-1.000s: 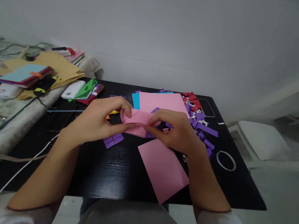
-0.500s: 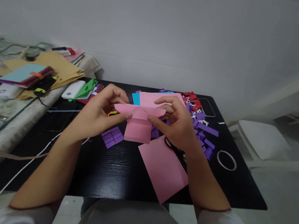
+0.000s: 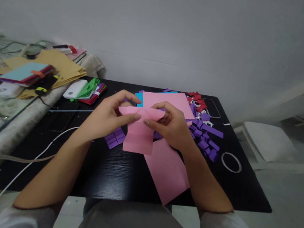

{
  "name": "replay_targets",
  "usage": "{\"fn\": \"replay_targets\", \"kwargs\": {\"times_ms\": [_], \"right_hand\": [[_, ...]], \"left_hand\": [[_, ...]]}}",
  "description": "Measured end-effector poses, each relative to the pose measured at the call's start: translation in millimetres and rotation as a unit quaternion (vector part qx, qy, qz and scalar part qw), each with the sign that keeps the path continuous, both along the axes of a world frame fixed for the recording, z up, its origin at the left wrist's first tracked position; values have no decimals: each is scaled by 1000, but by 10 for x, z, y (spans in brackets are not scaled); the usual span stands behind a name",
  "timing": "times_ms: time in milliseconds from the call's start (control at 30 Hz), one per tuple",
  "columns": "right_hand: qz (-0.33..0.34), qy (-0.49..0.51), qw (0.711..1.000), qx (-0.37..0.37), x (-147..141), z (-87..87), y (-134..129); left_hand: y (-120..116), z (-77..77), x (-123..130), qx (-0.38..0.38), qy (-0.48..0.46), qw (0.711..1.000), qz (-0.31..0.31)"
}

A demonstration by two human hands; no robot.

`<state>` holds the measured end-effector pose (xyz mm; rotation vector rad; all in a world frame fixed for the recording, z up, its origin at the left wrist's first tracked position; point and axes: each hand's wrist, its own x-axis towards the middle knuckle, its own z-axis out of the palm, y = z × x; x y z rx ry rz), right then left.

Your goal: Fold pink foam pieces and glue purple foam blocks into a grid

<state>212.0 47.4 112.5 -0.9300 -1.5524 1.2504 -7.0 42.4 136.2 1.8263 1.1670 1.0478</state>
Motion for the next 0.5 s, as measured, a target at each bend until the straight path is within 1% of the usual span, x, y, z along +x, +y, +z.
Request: {"fn": "replay_targets", "kwargs": {"times_ms": [100,200,267,400,467,500], "right_hand": [[1,1,999,-50,3,-50,4],[19,-22,996,-90,8,-188,-52],[20,-64,992,-106,9,-354,-142],[21,-132,979,-155,14,-769,-434],[31,-167,970,-173,10,-927,-596],[30,-187,967,-168,4,-979,-669]], "left_hand": [[-11,-98,-32,-52,-28,998,-15],[-110,-290,-71,-96,-35,995,-11],[-237,-469,-90,-134,-29,990,-12],[-563,-886,-112,-225,-33,974,-17],[-711,-1070,-127,-243,-27,970,-19],[-772,-1142,-135,-238,-18,971,-18]]}}
